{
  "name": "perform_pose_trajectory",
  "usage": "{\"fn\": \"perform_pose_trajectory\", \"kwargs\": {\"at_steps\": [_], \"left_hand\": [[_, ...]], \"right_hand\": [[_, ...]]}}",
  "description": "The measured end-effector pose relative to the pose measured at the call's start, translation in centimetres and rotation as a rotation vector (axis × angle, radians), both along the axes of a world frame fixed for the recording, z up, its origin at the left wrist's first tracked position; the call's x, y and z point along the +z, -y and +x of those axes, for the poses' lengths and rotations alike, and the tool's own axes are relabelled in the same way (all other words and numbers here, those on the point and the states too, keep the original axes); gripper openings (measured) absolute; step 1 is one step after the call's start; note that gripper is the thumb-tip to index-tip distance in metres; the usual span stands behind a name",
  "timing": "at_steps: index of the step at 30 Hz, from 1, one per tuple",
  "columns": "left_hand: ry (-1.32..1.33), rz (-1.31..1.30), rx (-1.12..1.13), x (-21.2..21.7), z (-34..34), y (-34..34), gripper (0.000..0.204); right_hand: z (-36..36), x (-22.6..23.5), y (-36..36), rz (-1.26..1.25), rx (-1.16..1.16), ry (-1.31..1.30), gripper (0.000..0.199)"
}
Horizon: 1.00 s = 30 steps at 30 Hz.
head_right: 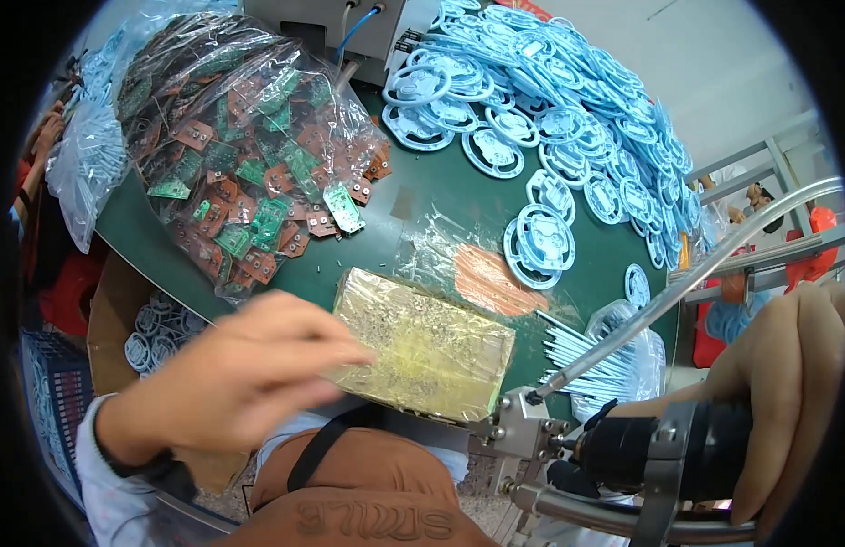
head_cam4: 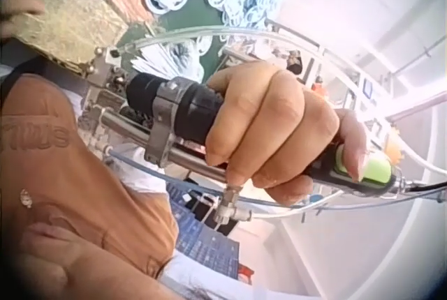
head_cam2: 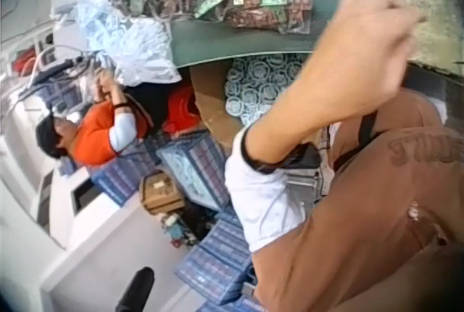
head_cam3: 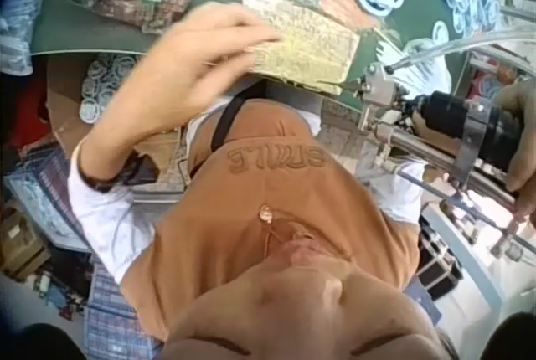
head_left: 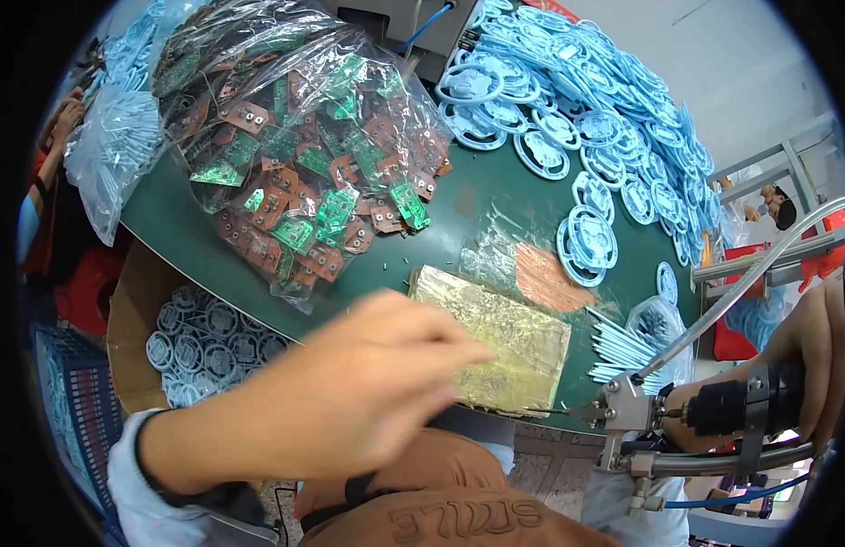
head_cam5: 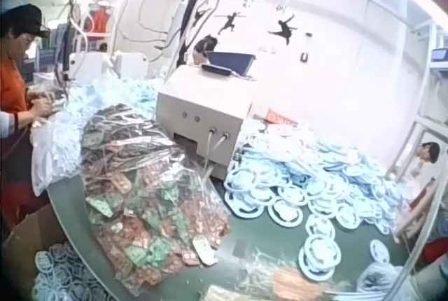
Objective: Assemble electronic toy components by placing circuit boards into plastic frames and using a pneumatic press tool.
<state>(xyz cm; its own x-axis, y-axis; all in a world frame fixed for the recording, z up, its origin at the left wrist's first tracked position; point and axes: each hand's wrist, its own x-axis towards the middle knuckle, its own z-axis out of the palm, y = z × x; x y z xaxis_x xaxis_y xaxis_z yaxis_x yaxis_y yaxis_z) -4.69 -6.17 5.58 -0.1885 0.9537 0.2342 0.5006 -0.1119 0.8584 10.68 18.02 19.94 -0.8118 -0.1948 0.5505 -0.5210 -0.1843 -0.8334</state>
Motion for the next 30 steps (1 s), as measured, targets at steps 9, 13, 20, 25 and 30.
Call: {"fn": "perform_pose_trajectory", "kwargs": {"at_steps": [9,13,20,25,30], "left_hand": [[-0.021,0.335,-0.146,-3.1,2.8,-7.3,0.008],[-0.478,0.227,0.062,-4.2,0.7,-7.7,0.008],[-0.873,-0.010,0.271,-7.3,-4.6,-7.3,0.015],[-0.985,0.000,0.273,-8.2,-7.2,-8.9,0.019],[-0.806,0.136,0.208,-7.2,-8.0,-10.0,0.020]], "right_hand": [[0.6,0.2,-2.0,-0.089,-0.025,-0.092,0.043],[-0.1,0.7,-2.4,0.121,-0.082,0.139,0.047],[0.2,-1.3,-4.1,-0.009,-0.224,0.068,0.048],[-0.6,-2.4,-6.1,-0.136,-0.205,0.039,0.049],[1.2,-0.1,-10.1,0.091,-0.650,0.089,0.049]]}}
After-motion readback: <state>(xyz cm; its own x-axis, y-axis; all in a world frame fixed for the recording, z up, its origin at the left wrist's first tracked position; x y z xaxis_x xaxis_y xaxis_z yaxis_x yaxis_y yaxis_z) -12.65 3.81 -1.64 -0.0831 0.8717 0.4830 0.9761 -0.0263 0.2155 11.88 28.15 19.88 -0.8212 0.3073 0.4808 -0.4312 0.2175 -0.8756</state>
